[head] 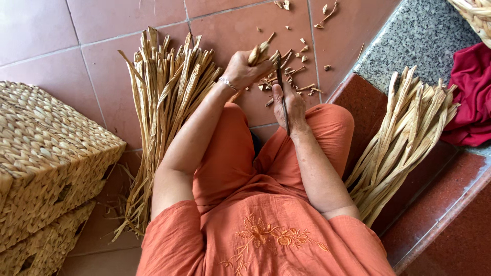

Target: The person sits on the floor and uses scissors to trim the ends of dried plant stems. They repeatedly pick up stems, cut the tips, and place the trimmed pieces aside.

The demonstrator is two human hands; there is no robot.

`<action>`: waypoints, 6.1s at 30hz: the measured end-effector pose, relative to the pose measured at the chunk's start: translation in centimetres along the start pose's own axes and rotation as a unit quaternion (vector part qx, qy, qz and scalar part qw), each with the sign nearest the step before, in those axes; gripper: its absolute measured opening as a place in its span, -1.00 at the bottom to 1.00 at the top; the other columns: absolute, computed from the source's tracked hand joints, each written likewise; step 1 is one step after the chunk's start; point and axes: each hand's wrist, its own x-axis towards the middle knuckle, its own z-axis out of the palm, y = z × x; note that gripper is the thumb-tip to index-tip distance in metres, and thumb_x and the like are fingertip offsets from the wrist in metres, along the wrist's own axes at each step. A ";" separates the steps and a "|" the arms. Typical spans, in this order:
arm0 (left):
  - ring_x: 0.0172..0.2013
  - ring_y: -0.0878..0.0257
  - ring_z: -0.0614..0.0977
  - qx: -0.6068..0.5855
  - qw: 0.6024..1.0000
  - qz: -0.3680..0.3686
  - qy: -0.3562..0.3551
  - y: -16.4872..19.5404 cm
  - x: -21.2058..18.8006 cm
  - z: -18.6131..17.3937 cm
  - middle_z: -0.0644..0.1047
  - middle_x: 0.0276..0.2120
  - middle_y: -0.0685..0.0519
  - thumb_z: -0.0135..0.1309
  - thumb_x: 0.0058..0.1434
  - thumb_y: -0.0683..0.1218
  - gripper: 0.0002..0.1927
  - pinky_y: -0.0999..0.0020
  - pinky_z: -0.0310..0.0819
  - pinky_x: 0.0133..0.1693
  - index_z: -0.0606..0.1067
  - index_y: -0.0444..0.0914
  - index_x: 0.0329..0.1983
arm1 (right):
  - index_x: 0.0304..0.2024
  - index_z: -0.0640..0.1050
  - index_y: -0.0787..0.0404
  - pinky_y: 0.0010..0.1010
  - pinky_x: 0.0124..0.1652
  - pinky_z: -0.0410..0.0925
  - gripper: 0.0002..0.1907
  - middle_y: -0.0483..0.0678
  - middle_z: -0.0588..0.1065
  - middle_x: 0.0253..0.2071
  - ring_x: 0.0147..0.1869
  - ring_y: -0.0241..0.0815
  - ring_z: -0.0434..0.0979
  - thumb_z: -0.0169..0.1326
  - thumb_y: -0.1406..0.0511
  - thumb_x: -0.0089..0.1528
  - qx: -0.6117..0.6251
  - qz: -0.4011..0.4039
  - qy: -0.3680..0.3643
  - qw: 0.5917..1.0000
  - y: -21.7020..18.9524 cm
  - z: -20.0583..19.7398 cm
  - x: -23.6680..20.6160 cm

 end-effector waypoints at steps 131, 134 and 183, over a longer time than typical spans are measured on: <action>0.19 0.14 0.48 -0.102 0.985 0.128 0.057 -0.2 -3.4 5.1 0.47 0.23 -0.11 -0.15 0.45 0.23 -0.39 0.23 0.42 0.16 0.40 -0.27 0.34 | -0.09 0.57 0.13 -0.56 -0.38 0.42 -0.76 -0.20 0.55 -0.34 -0.38 -0.46 0.47 0.16 0.12 0.36 0.331 0.121 0.118 0.928 0.4 -4.0 1.7; -0.12 0.15 0.59 -0.279 0.946 0.147 0.073 -1.0 -5.7 4.9 0.58 -0.17 -0.12 0.00 0.57 0.06 -0.60 0.24 0.52 0.03 0.52 -0.42 0.04 | -0.06 0.53 0.16 -0.62 -0.59 0.29 -0.73 -0.20 0.53 -0.38 -0.52 -0.48 0.36 0.19 0.14 0.33 0.362 0.102 0.209 0.903 0.8 -7.1 2.2; -0.78 0.47 0.14 -0.296 0.925 0.114 0.210 3.7 -5.3 -4.1 0.18 -0.74 0.27 -0.08 0.44 0.18 -0.58 0.49 -0.06 -0.75 0.50 -0.27 -0.15 | 0.03 0.57 0.11 -0.68 -0.39 0.29 -0.55 -0.18 0.48 -0.27 -0.40 -0.49 0.40 0.30 0.02 0.23 0.451 -0.014 0.056 0.890 -0.4 -19.5 -22.0</action>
